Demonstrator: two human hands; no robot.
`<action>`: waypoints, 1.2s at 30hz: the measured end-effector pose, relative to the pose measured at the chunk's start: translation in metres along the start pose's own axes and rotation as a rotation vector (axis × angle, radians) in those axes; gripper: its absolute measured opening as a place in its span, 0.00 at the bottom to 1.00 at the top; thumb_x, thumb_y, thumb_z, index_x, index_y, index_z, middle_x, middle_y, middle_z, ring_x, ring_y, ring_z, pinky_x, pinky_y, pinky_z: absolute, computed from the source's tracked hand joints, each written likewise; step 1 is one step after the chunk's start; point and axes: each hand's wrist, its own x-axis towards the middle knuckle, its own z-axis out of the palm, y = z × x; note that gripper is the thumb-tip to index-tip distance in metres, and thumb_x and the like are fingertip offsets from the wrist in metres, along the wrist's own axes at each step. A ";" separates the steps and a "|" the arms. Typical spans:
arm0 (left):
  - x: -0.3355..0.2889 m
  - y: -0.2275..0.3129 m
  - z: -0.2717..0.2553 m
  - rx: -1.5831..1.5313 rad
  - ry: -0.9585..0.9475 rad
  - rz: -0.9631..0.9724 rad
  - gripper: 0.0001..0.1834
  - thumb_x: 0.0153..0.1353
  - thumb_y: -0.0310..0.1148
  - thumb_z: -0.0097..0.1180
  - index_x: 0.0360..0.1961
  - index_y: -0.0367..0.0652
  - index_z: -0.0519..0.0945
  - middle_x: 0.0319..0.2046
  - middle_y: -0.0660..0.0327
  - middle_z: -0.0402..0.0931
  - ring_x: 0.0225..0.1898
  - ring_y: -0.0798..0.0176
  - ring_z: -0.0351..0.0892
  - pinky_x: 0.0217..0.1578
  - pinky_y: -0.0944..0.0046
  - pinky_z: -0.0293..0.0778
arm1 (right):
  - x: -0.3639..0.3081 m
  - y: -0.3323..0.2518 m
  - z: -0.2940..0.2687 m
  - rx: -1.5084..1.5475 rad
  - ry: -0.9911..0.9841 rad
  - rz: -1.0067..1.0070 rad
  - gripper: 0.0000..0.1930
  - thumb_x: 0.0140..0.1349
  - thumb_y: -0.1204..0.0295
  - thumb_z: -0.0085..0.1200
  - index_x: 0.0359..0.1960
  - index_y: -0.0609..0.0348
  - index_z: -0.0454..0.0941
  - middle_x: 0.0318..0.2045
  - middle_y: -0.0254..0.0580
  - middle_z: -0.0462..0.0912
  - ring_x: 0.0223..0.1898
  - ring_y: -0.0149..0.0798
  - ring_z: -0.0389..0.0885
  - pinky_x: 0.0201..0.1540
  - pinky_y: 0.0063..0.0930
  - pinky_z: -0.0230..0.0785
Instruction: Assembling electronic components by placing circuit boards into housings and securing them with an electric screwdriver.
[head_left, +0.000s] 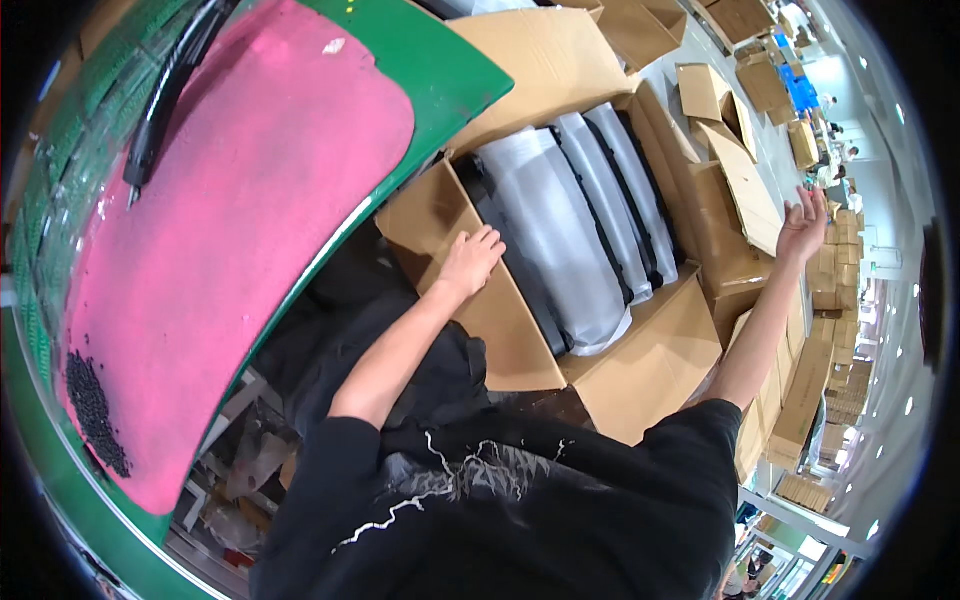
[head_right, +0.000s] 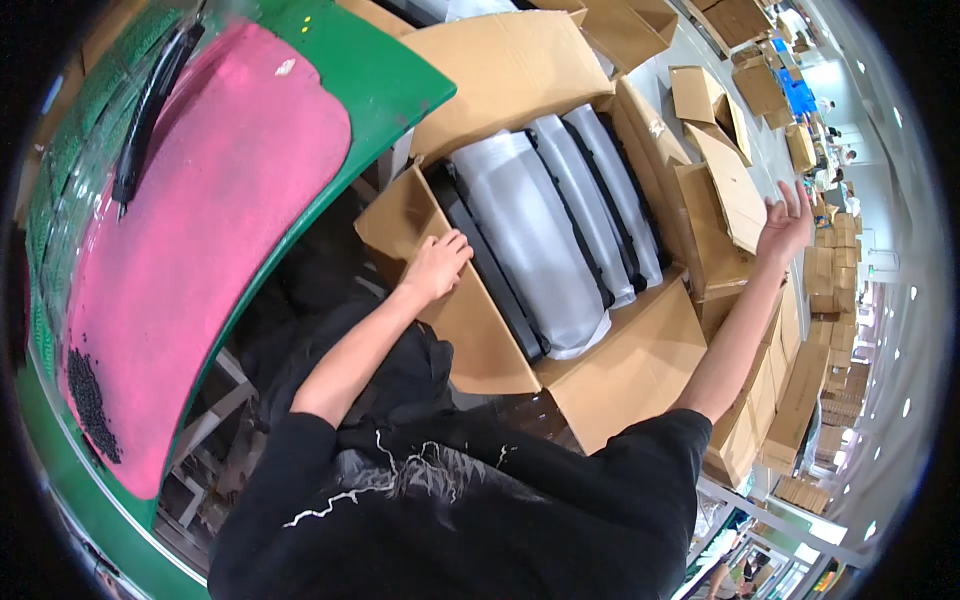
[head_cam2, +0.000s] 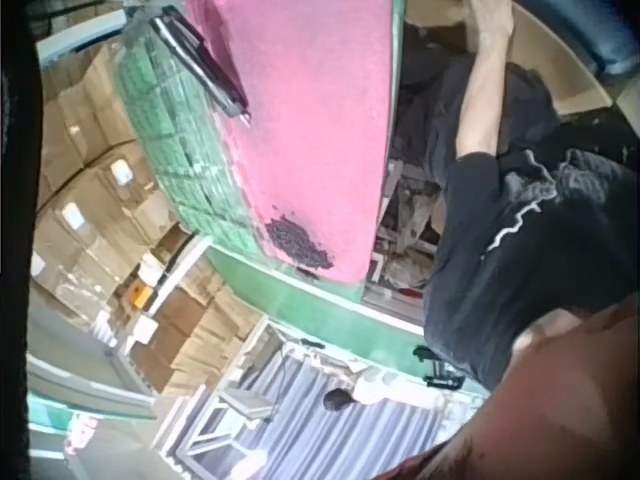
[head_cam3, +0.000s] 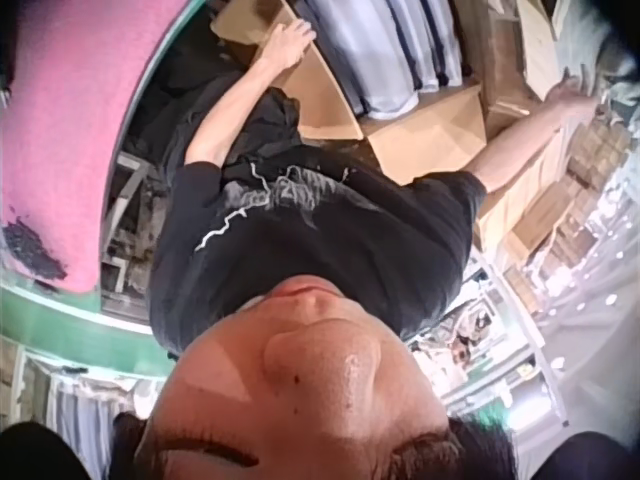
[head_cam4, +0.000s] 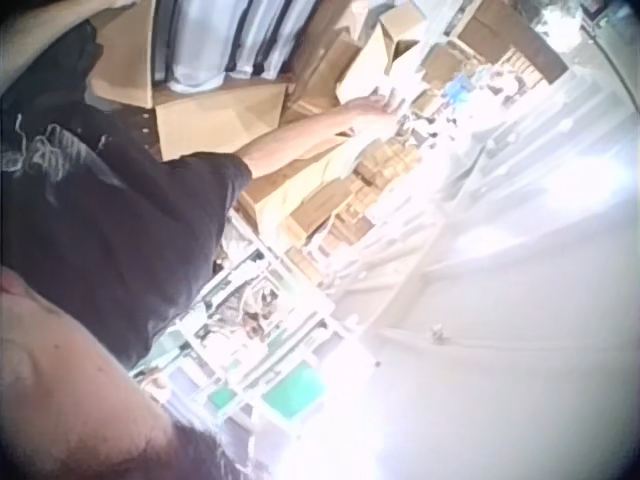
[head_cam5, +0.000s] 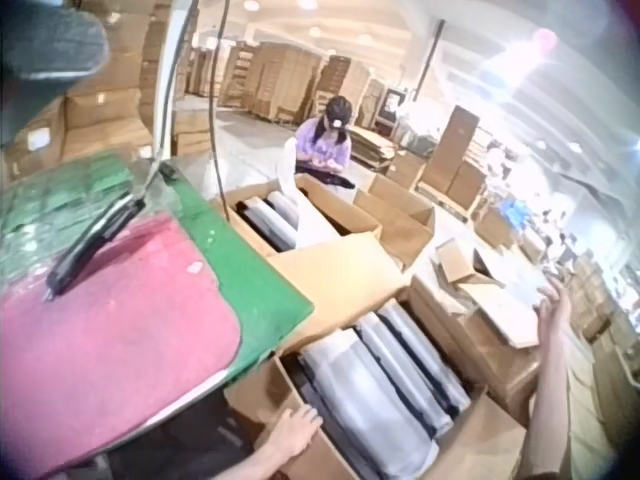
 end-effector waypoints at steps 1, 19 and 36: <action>0.003 0.001 -0.002 -0.056 0.023 0.030 0.15 0.50 0.29 0.61 0.41 0.47 0.78 0.46 0.65 0.70 0.58 0.62 0.66 0.48 0.55 0.67 | -0.010 -0.014 0.033 -0.303 0.277 -0.035 0.17 0.70 0.62 0.41 0.44 0.63 0.77 0.24 0.38 0.81 0.22 0.27 0.72 0.39 0.27 0.74; -0.025 -0.020 -0.005 -0.469 0.172 0.034 0.18 0.57 0.28 0.52 0.51 0.42 0.76 0.58 0.56 0.69 0.65 0.53 0.63 0.58 0.52 0.65 | -0.319 0.239 0.162 -1.204 -0.686 0.062 0.25 0.55 0.72 0.59 0.54 0.68 0.69 0.46 0.61 0.75 0.50 0.60 0.74 0.55 0.45 0.67; -0.059 -0.054 -0.014 -0.629 0.085 -0.190 0.12 0.60 0.33 0.49 0.43 0.45 0.78 0.41 0.56 0.79 0.47 0.50 0.78 0.48 0.52 0.73 | -0.258 0.195 0.121 -1.192 -0.821 0.556 0.34 0.51 0.44 0.65 0.11 0.65 0.68 0.10 0.37 0.64 0.17 0.28 0.61 0.19 0.38 0.58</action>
